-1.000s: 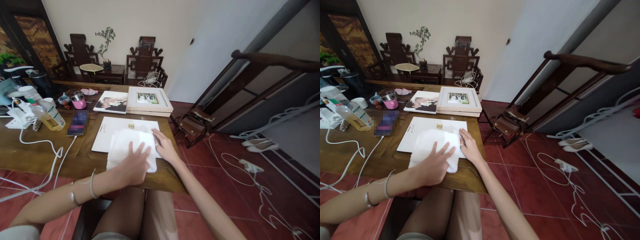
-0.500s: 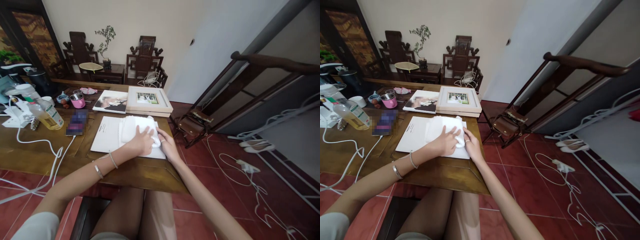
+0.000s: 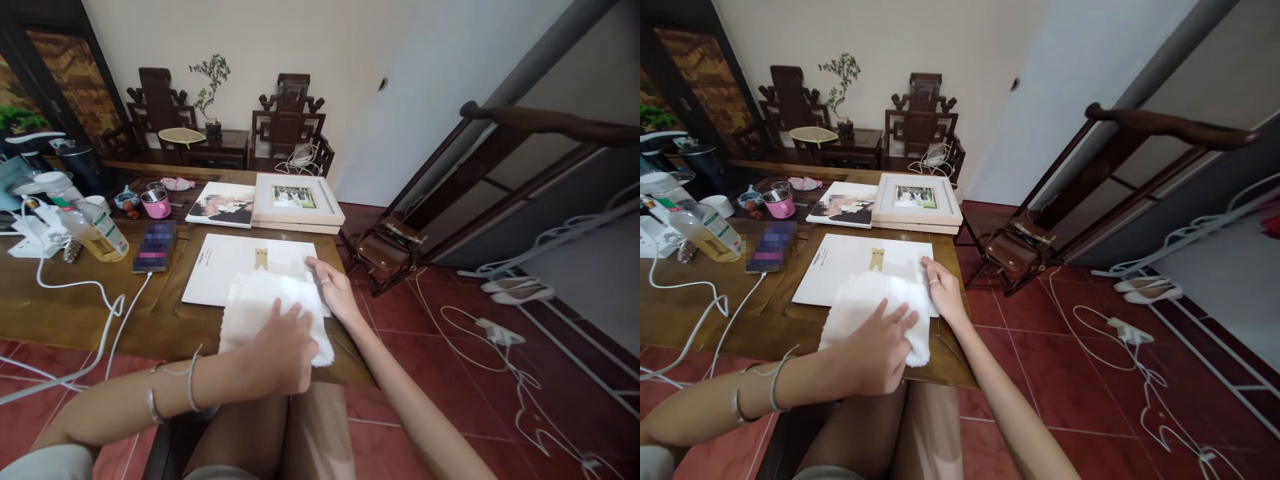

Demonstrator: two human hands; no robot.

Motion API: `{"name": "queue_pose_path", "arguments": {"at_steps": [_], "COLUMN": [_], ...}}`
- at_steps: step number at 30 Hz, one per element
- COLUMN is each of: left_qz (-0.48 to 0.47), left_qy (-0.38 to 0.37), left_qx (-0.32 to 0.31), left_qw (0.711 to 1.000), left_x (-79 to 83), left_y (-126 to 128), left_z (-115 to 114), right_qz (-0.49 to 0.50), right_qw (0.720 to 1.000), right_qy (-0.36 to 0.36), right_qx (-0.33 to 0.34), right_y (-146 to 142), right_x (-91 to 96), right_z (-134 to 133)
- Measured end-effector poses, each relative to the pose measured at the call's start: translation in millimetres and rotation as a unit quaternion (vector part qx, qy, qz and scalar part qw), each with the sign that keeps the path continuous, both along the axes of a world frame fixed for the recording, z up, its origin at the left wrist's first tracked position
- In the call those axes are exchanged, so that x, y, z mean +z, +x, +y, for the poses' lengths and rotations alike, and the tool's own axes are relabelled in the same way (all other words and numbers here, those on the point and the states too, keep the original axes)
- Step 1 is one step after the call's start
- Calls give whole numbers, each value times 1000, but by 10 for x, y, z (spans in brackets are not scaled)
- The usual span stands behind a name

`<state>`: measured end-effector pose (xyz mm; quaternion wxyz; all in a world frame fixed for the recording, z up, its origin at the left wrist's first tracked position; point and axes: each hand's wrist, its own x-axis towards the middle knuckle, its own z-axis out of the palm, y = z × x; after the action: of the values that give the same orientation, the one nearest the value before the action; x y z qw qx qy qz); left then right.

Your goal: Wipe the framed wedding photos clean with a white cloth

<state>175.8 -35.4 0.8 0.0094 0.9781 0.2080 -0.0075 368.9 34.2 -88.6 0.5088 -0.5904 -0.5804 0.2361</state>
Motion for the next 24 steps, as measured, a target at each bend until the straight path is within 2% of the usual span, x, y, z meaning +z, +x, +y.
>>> {"name": "queue_pose_path", "arguments": {"at_steps": [3, 6, 9, 12, 15, 18, 24], "left_qz": [27, 51, 3, -43, -49, -33, -10], "left_qy": [2, -8, -42, -68, -96, -94, 8], "left_qx": [50, 65, 87, 65, 34, 43, 101], "left_qw": [998, 997, 995, 995, 994, 994, 995], "left_x": [47, 73, 82, 81, 81, 74, -47], "left_y": [22, 101, 236, 451, 671, 729, 327], "left_z": [302, 793, 1269, 1570, 1679, 1685, 1636], "right_qz": [-104, -167, -201, -219, -222, -216, -192], "right_qw": [994, 984, 975, 971, 970, 972, 978], "right_qy": [33, 43, 58, 63, 60, 56, 47], "right_qx": [2, 36, 68, 75, 76, 75, 74], "right_y": [4, -12, -32, -38, -33, -26, -22], "right_x": [-8, -11, -15, -17, -13, -13, -36], "right_z": [-24, -35, -30, -24, -29, -36, -33]}}
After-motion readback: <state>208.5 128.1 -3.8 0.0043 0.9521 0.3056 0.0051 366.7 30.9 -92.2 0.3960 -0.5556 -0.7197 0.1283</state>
